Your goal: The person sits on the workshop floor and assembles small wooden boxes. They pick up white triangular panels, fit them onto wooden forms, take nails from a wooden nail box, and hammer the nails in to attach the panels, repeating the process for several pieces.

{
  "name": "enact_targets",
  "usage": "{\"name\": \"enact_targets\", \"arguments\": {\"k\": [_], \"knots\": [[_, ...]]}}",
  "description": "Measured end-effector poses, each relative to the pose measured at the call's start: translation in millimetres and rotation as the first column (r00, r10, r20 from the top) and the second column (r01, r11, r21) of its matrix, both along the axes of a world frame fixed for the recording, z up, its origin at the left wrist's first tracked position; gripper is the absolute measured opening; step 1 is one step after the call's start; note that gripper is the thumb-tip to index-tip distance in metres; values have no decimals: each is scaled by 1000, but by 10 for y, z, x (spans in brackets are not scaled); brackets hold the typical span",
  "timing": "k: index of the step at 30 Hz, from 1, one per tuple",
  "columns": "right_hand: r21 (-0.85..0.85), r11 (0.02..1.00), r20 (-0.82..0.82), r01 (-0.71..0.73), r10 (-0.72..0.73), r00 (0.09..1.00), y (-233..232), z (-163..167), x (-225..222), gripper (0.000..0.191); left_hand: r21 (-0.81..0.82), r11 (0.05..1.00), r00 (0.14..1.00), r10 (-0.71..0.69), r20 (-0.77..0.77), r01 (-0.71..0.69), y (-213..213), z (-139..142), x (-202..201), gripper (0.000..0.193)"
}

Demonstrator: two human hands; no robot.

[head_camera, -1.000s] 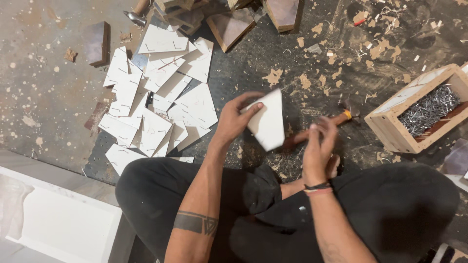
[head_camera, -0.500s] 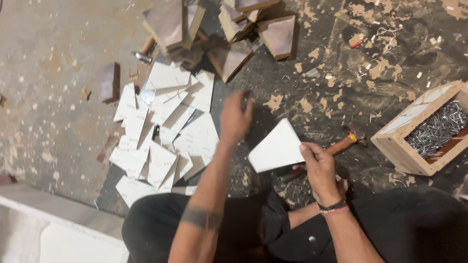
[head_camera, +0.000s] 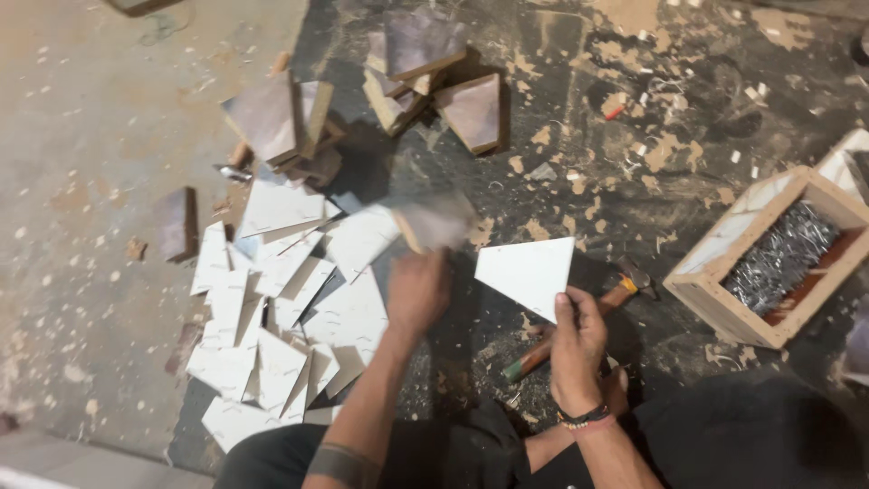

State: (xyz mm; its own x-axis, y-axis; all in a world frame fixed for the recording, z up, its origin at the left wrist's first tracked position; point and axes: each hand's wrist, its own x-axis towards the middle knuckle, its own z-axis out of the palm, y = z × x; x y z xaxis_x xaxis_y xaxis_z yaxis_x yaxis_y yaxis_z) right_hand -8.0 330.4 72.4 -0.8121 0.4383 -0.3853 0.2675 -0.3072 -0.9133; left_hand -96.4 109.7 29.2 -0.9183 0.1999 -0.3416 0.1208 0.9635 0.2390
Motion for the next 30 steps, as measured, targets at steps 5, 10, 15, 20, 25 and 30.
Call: {"name": "enact_targets", "arguments": {"k": [5, 10, 15, 20, 25, 30], "knots": [[-66, 997, -56, 24, -28, 998, 50, 26, 155, 21, 198, 980, 987, 37, -155, -6, 355, 281, 349, 80], [-43, 999, -74, 19, -22, 997, 122, 12, 305, 22, 122, 990, 995, -53, -89, 64, 580, 241, 640, 95], [-20, 999, -61, 32, -33, 998, 147, 12, 386, 23, -195, 974, 940, -168, -297, 113, 537, 27, 962, 54], [-90, 994, -65, 61, -67, 996, 158, 33, 429, 21, -4, 955, 935, -291, -201, 296, 775, 153, 1237, 99], [-48, 994, -75, 96, -99, 992, 292, 52, 471, 20, 312, 937, 987, -159, -22, 158, 772, 352, 1238, 97], [-151, 980, -127, 128, -148, 981, 483, 116, 492, 20, 870, 275, 910, 202, 363, -409, 441, 308, 1124, 97]]}}
